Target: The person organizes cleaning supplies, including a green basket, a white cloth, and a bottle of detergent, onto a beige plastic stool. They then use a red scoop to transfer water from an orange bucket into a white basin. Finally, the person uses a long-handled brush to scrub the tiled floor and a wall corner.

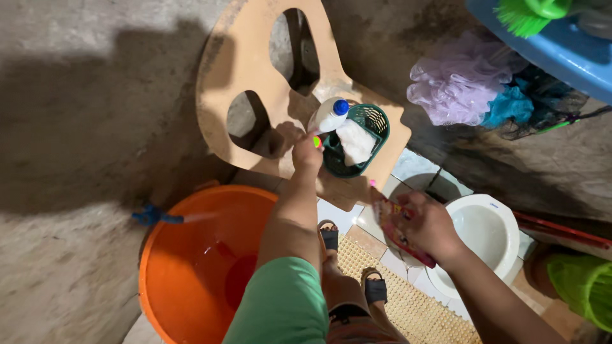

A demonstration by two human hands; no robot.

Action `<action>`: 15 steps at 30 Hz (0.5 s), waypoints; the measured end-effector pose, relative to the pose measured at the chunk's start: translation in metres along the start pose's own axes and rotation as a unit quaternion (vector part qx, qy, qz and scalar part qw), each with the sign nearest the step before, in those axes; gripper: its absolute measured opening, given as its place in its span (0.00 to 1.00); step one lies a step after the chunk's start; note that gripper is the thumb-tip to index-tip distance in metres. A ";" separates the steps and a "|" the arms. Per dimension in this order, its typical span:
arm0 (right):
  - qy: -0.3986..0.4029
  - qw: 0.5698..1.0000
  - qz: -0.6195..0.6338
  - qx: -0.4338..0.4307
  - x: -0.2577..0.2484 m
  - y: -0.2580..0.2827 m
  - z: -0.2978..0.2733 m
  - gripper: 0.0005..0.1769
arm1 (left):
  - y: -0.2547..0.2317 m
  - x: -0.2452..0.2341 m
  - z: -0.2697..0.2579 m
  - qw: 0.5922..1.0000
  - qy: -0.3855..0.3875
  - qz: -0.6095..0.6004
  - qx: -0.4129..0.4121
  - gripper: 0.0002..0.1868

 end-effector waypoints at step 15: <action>0.003 0.998 -0.039 0.044 -0.008 0.002 -0.002 0.22 | -0.017 -0.019 0.003 0.996 0.043 -0.005 -0.078 0.27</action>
Point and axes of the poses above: each hand's wrist, its own z-axis towards the middle knuckle, its own x-axis out of the palm, y = z × x, the point moved 3 cm from there along z, towards the middle knuckle, and after that the axes turned 3 degrees about x, right-handed, at the moved point
